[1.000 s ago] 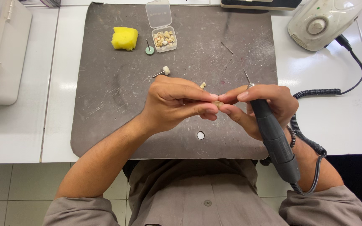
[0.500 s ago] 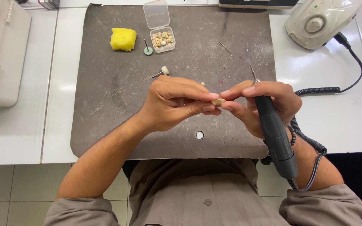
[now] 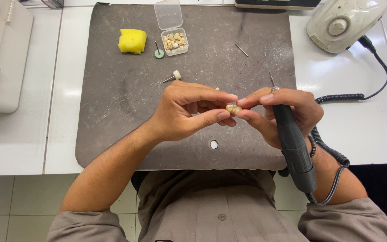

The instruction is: The person uses a rotary handpiece to grind and shape small dental prosthetic pieces at a workbench. They pick up pieces from a small container, hold each against the spinning bur, rotate the piece to grind different surfaces, and set finished pieces back on the mat.

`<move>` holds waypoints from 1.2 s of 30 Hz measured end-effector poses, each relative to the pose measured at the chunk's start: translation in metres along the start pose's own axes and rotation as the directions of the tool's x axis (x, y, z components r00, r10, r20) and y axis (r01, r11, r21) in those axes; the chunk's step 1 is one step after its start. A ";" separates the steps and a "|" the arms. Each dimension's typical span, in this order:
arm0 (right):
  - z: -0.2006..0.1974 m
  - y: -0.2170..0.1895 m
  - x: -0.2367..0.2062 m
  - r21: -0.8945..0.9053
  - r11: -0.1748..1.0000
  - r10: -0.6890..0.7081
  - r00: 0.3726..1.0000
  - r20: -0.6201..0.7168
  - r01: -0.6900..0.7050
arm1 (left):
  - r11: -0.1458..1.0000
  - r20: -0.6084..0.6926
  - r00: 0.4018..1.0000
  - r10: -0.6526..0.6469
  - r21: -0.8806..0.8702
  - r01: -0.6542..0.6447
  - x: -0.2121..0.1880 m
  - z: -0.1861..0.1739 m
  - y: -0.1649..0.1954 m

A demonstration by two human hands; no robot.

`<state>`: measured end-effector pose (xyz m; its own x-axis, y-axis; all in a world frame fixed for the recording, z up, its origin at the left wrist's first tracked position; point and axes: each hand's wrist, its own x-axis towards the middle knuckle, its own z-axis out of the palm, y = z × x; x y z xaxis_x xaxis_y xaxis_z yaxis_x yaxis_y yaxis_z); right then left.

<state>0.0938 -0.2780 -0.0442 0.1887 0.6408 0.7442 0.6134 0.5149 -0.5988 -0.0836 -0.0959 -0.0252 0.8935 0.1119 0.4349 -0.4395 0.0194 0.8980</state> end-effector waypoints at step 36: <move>0.002 0.015 0.018 0.143 0.964 0.202 0.968 0.148 -0.224 | 0.751 -0.191 0.912 0.363 0.639 -0.165 0.024 0.009 -0.042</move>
<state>0.1050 -0.2577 -0.0406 0.1934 0.8088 0.5554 0.4395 0.4347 -0.7860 -0.0424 -0.1031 -0.0518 0.6375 0.2986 0.7102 -0.4189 -0.6393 0.6448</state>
